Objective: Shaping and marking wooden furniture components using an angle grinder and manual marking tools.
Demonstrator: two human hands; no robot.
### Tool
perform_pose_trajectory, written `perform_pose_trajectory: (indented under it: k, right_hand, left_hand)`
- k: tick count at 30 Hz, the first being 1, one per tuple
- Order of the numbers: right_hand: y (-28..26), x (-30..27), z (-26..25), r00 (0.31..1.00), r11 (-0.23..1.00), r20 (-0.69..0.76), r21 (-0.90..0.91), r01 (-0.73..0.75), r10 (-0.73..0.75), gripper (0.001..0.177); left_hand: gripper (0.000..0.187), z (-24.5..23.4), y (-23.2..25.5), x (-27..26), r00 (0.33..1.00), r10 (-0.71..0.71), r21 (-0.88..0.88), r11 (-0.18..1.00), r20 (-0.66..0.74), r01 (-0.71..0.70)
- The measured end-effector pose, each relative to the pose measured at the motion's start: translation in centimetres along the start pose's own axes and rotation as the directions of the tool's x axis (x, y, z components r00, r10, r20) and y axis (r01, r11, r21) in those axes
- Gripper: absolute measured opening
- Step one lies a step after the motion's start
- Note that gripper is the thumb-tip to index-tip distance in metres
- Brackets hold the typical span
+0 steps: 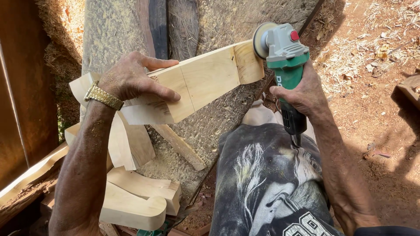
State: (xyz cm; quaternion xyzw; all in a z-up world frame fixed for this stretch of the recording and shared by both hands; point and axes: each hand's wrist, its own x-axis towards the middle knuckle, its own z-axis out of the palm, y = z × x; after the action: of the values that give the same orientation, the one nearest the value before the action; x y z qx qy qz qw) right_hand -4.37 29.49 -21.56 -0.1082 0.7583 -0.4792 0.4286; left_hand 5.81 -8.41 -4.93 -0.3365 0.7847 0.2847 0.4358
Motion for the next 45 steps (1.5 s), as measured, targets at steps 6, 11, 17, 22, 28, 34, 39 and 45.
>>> perform_pose_trajectory:
  k: [6,11,17,22,28,34,39,45]
  right_hand:
    - [-0.1,-0.4,-0.4,0.993,0.994,-0.029,0.004,0.111,-0.111,0.099]
    - [-0.1,-0.1,0.1,0.999,0.999,-0.01,-0.033,0.041,-0.041,0.097]
    - [0.1,0.4,-0.1,0.999,1.0,0.033,0.019,-0.005,0.004,0.097]
    - [1.3,-0.7,-1.3,1.0,0.998,-0.017,0.054,-0.02,0.021,0.093]
    - [3.5,-5.8,-5.0,0.988,0.998,-0.153,0.058,-0.024,0.033,0.101]
    - [4.7,-9.3,-7.6,0.963,0.996,-0.27,-0.092,-0.011,-0.015,0.091]
    - [6.5,-10.0,-6.9,0.962,0.997,-0.268,-0.066,0.04,-0.056,0.084]
    - [5.7,-10.0,-5.1,0.972,0.996,-0.23,-0.076,0.039,-0.055,0.092]
  left_hand:
    - [0.09,-0.1,-0.1,0.6,0.999,0.041,-0.01,0.999,0.002,-0.041]
    - [0.091,-0.1,0.0,0.5,1.0,0.024,-0.02,1.0,0.007,-0.024]
    - [0.09,0.0,-0.4,0.5,0.999,0.032,-0.023,0.999,0.012,-0.031]
    - [0.091,0.6,-1.5,0.5,0.997,0.082,0.022,0.996,0.009,-0.082]
    - [0.101,6.2,-2.7,-5.3,0.928,0.364,0.373,0.875,-0.086,-0.309]
    - [0.095,13.6,-6.5,-8.4,0.716,0.646,0.628,0.679,-0.264,-0.38]
    - [0.088,15.6,-6.1,-9.4,0.659,0.653,0.574,0.721,-0.375,-0.388]
    - [0.089,16.0,-5.9,-9.7,0.662,0.641,0.572,0.731,-0.387,-0.373]
